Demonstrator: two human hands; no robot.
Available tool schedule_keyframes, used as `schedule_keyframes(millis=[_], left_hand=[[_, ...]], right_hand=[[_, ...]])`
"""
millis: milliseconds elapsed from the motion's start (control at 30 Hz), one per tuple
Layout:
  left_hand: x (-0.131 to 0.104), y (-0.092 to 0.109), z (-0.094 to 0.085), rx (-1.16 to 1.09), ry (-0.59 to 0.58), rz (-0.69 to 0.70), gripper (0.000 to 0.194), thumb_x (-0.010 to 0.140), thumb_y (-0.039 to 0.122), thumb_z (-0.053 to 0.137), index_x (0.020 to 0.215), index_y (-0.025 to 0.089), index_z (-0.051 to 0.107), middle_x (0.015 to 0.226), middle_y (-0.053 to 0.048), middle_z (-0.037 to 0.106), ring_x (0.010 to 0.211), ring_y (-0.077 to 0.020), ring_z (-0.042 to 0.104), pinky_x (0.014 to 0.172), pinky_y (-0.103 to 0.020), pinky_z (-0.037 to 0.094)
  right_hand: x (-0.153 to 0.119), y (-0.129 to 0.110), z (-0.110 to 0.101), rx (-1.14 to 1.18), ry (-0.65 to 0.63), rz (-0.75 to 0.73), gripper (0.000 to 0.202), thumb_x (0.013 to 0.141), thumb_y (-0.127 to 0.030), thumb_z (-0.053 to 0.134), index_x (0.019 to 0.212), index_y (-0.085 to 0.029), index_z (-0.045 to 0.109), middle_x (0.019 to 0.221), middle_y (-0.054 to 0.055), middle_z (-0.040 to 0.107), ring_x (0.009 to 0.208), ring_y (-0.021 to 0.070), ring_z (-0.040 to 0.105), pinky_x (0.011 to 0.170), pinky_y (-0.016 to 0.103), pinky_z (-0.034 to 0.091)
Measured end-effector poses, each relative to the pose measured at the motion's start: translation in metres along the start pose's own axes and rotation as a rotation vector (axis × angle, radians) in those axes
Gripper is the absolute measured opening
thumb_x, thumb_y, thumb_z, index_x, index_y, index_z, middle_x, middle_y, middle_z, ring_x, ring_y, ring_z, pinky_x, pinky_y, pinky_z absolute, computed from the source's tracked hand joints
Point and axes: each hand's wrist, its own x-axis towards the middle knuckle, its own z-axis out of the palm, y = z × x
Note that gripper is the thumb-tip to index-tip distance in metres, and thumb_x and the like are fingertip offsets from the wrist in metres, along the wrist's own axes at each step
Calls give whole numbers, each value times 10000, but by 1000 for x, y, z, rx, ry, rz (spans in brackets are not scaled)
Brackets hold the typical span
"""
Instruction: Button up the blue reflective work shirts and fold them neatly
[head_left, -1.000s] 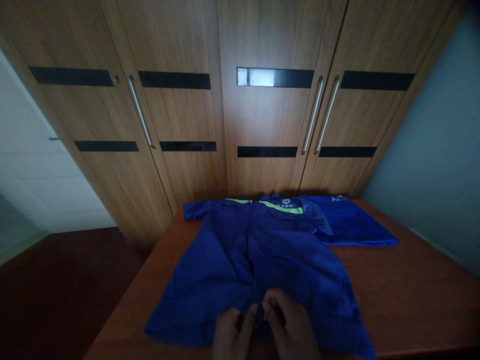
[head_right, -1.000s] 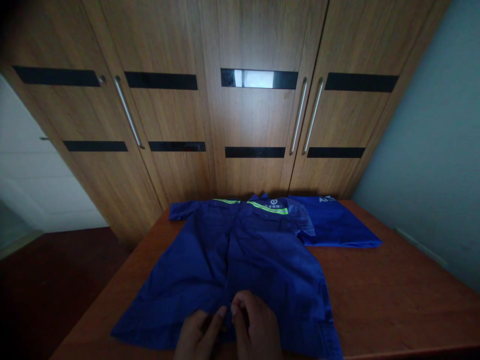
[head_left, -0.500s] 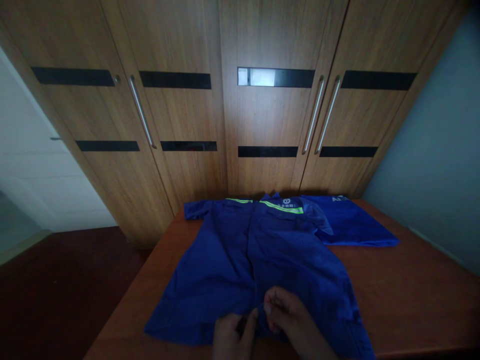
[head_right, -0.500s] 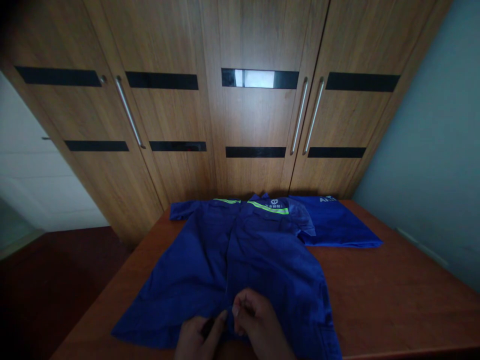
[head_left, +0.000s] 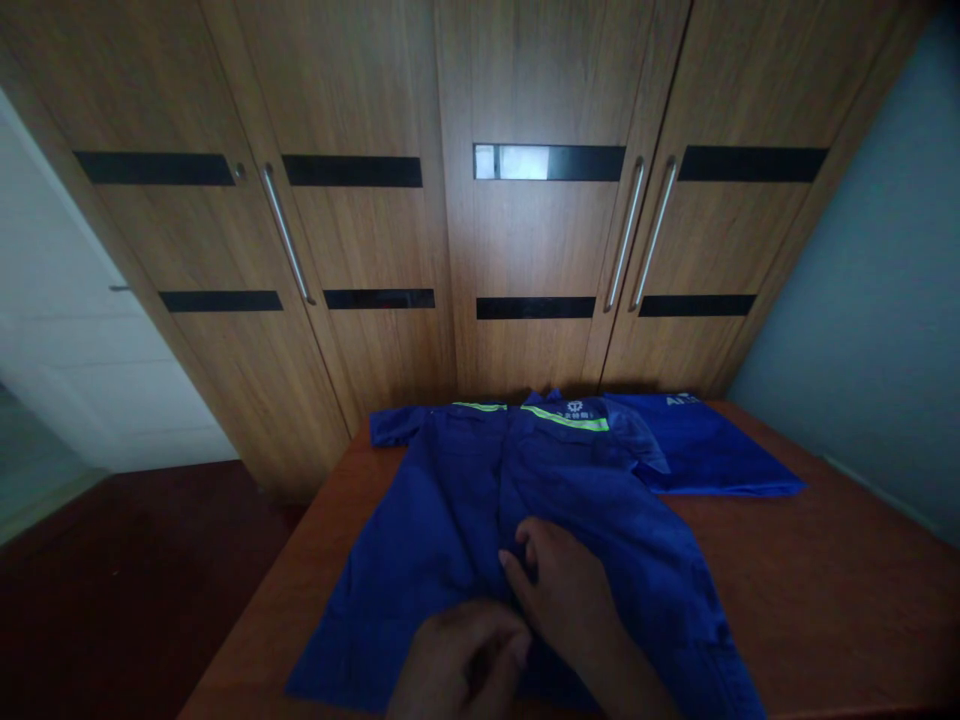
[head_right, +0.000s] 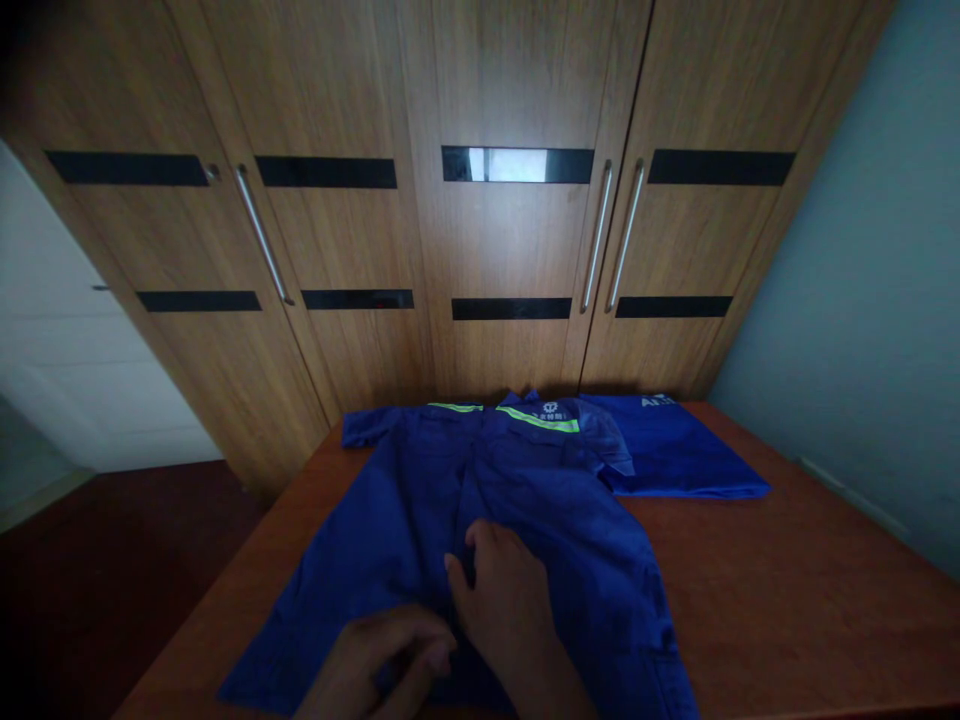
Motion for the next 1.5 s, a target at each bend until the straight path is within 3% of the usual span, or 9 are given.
schedule_keyframes(millis=[67,133,233,400,533,833,1067,1300,1500], left_hand=[[23,8,-8,94,121,-18,273,882,253,398,780,219,649,761,-22,669,704,-150,608,666,-223,427],[43,1,-7,204,177,-26,252,877,185,375,803,213,615,827,-32,654,778,-160,608,726,-246,428],[59,-29,4,305,134,-62,197,809,100,412,833,202,579,860,-38,624,798,-167,595,735,-262,431],[55,-63,18,312,69,-105,177,764,86,469,853,199,572,899,-34,606,820,-163,585,763,-268,440],[51,-59,19,311,66,-94,169,782,115,489,890,207,582,919,-30,610,814,-162,591,752,-264,446],[75,-31,19,529,71,-81,199,873,277,478,1019,229,605,991,-50,612,862,-186,614,754,-271,458],[89,-30,15,747,-57,-107,168,824,194,493,898,208,643,927,-79,672,792,-228,661,667,-299,464],[79,-43,5,409,29,-57,254,789,123,497,943,261,645,835,-4,707,782,-168,658,694,-245,438],[82,-51,9,-37,106,-104,165,795,189,499,882,192,638,791,-13,685,736,-149,634,692,-233,451]], right_hand=[[10,-9,5,-86,8,-34,181,816,-275,517,971,-206,579,934,89,652,889,232,602,707,302,410],[15,-11,12,-152,-32,-17,194,798,-215,504,971,-190,588,959,115,653,913,254,608,699,319,426],[16,1,20,-135,-87,36,212,788,-179,502,970,-185,611,942,118,674,893,253,632,716,327,441],[6,37,29,133,-9,129,266,781,-154,481,988,-200,642,883,65,694,827,201,642,747,289,438],[0,51,33,336,16,193,190,803,-227,458,828,-202,644,657,0,624,630,168,599,605,251,413],[-4,50,34,470,66,180,174,803,-302,493,796,-204,637,622,-18,588,604,159,564,582,246,406],[-5,50,34,482,88,192,172,800,-297,491,781,-194,628,606,-21,561,580,151,541,568,245,394],[-5,48,30,570,68,173,178,819,-318,469,747,-192,572,642,-20,528,620,154,525,589,249,391],[-4,47,29,715,87,170,179,802,-348,517,791,-183,586,669,-10,561,635,155,527,608,252,413]])
